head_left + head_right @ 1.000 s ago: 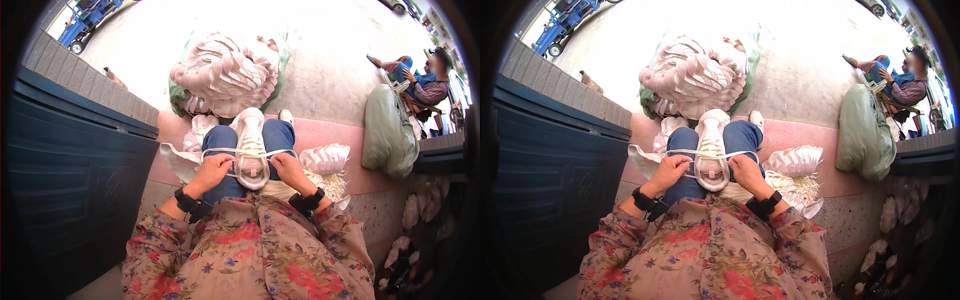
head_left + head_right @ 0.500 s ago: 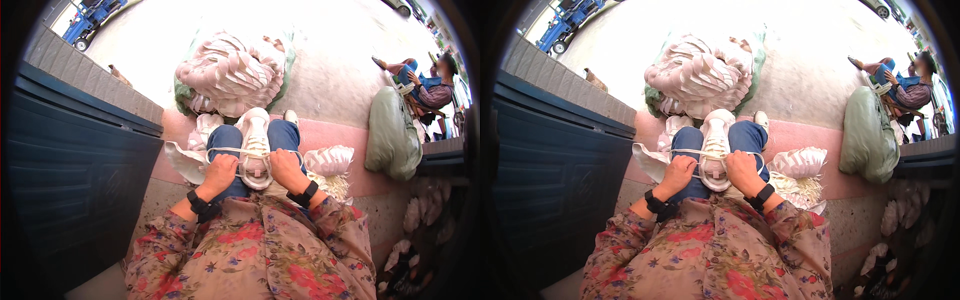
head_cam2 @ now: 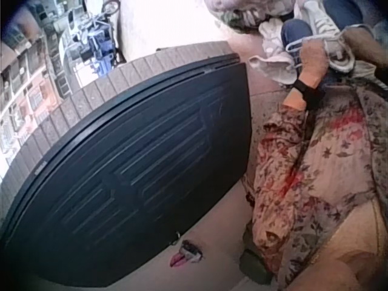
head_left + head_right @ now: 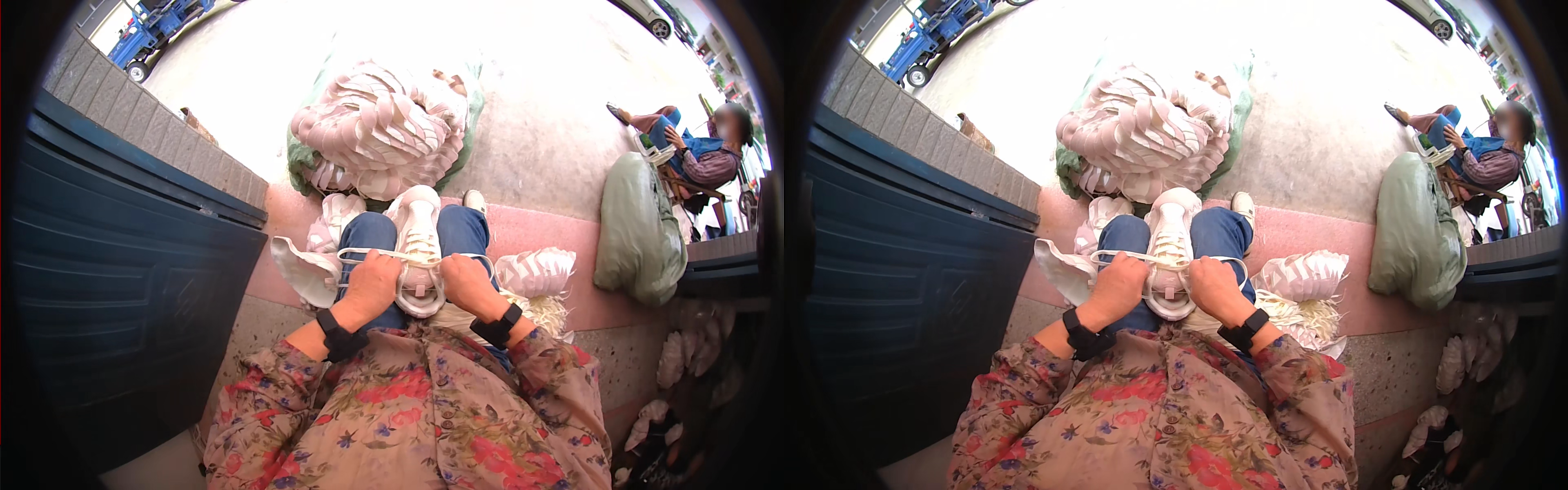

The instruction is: The recorder is threading and tying laces on white shoe uppers.

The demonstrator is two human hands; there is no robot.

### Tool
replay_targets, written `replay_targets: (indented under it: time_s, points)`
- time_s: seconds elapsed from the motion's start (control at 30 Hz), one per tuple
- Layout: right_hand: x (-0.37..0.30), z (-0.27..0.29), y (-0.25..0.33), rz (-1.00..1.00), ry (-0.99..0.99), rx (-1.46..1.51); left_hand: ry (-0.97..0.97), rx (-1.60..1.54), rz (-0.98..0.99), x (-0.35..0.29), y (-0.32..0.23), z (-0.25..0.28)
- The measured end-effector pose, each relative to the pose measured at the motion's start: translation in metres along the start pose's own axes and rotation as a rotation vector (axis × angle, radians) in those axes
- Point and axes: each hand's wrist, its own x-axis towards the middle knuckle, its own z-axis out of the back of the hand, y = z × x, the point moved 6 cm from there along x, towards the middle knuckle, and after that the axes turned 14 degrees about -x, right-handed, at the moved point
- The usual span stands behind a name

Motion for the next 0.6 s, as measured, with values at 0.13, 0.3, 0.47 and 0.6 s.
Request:
replay_targets:
  time_s: [0.13,0.3,0.47,0.6]
  points:
    - [0.005,0.004,0.005,0.038,0.000,-0.040,-0.024,0.150,-0.040,0.006,-0.006,0.001]
    - [0.003,0.007,0.004,-0.037,-0.073,-0.086,-0.126,0.226,-0.016,0.003,-0.018,0.012]
    - [0.002,0.002,-0.002,-0.044,-0.062,0.067,-0.181,0.182,-0.030,-0.001,-0.025,0.007]
    - [0.002,-0.002,0.014,0.069,-0.049,-0.085,-0.096,0.198,-0.057,-0.005,-0.025,-0.006]
